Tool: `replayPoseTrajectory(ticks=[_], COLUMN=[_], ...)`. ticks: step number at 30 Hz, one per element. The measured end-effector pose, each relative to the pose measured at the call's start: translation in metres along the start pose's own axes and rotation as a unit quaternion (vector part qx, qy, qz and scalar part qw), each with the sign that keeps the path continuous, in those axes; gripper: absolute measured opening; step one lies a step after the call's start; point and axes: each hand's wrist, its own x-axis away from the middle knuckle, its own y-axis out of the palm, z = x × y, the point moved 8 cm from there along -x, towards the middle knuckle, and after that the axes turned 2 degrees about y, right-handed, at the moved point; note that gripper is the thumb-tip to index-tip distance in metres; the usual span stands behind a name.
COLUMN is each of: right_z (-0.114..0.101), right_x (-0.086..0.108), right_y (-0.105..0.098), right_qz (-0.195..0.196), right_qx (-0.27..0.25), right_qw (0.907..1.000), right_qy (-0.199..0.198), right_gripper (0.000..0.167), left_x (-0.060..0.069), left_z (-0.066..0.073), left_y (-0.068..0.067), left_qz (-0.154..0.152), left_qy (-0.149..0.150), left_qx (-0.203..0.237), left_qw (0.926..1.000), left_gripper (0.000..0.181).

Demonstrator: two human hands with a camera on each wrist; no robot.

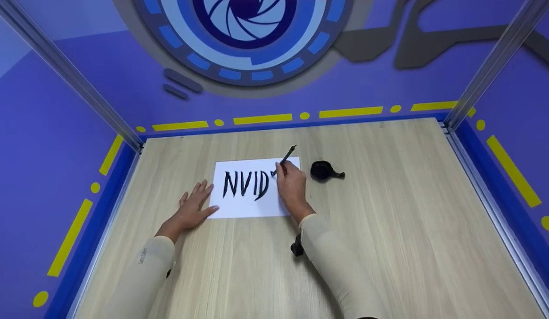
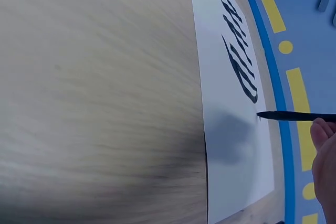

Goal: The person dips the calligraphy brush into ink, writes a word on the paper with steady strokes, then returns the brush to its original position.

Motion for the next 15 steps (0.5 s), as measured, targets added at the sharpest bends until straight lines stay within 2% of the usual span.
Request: replayPoseTrajectory(ticks=[8, 15], right_z=[-0.0048, -0.0007], right_x=[-0.0007, -0.0039], right_y=[-0.001, -0.0003], right_qz=[-0.004, -0.006], right_qx=[0.01, 0.006], right_qw=[0.9999, 0.9999], right_qy=[-0.011, -0.008], right_gripper=[0.019, 0.021], left_x=[0.0007, 0.0024], left_z=[0.0006, 0.0026], left_y=[-0.0011, -0.0024], left_qz=[0.005, 0.008], left_qy=[-0.001, -0.004], left_qx=[0.0, 0.004], left_qw=[1.0, 1.0], left_gripper=[0.081, 0.081])
